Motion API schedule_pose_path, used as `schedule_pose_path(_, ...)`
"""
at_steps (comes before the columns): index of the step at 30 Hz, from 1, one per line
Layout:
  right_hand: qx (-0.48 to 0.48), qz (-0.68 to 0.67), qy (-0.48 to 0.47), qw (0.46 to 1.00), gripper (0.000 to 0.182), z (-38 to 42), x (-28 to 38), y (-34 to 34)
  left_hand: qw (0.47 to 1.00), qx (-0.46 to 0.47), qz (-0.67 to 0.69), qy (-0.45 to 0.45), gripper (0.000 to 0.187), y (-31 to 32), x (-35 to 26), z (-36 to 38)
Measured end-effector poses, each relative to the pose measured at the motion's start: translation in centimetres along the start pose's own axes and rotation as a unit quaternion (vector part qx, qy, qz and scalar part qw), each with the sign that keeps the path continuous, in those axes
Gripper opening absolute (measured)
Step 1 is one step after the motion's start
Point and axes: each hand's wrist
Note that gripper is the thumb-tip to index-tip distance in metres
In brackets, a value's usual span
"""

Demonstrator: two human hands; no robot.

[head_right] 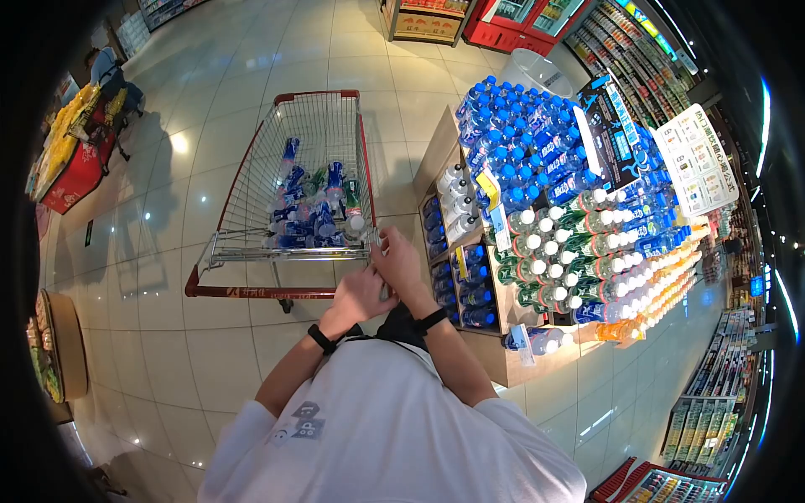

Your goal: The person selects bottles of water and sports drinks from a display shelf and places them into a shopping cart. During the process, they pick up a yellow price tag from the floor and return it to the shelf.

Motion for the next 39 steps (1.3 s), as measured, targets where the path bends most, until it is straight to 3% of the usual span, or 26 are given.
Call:
schedule_pose_path(5,0.008,0.0,0.015,1.0,0.02,-0.4,-1.5,1.2,1.0,-0.006,0.016,0.001,0.035,0.2,0.4,-0.1)
schedule_pose_path(16,0.041,0.01,0.027,0.999,0.023,0.6,-4.7,0.7,0.999,-0.033,-0.039,0.016,0.05,0.1,0.4,-0.8)
schedule_pose_path(18,0.057,0.026,0.033,0.997,0.023,1.8,-6.8,0.2,0.999,0.015,-0.041,-0.015,0.051,-0.5,0.1,-1.0)
schedule_pose_path(20,0.021,0.001,0.069,0.997,0.021,3.9,-9.5,-0.4,0.999,0.015,-0.036,-0.018,0.051,-0.6,0.3,-1.2)
schedule_pose_path(25,0.045,0.054,0.21,0.975,0.024,10.5,-19.1,-2.8,0.999,0.022,-0.027,-0.023,0.053,0.0,1.0,-1.4)
schedule_pose_path(27,0.058,0.094,0.242,0.964,0.024,12.9,-22.0,-4.6,0.999,-0.018,-0.03,-0.003,0.051,0.5,1.6,-1.4)
schedule_pose_path(31,0.022,0.046,0.321,0.946,0.025,16.5,-26.2,-8.4,0.999,-0.025,-0.038,0.023,0.052,0.7,1.9,-1.4)
schedule_pose_path(35,-0.024,0.063,0.383,0.921,0.024,17.9,-27.9,-13.1,0.999,0.034,-0.026,-0.023,0.06,-0.4,1.0,-1.6)
schedule_pose_path(37,-0.103,0.149,0.307,0.934,0.02,18.2,-28.2,-15.5,0.997,0.055,-0.029,-0.037,0.061,-0.4,1.0,-1.8)
schedule_pose_path(39,-0.159,0.143,0.317,0.924,0.015,17.7,-27.1,-18.2,0.999,0.006,-0.033,-0.007,0.051,-0.1,1.1,-1.5)
Point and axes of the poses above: each hand's wrist, its own z-axis away from the middle knuckle, its own y-axis out of the palm, x = y × z, and after that the axes turned 13 degrees about z, right-handed
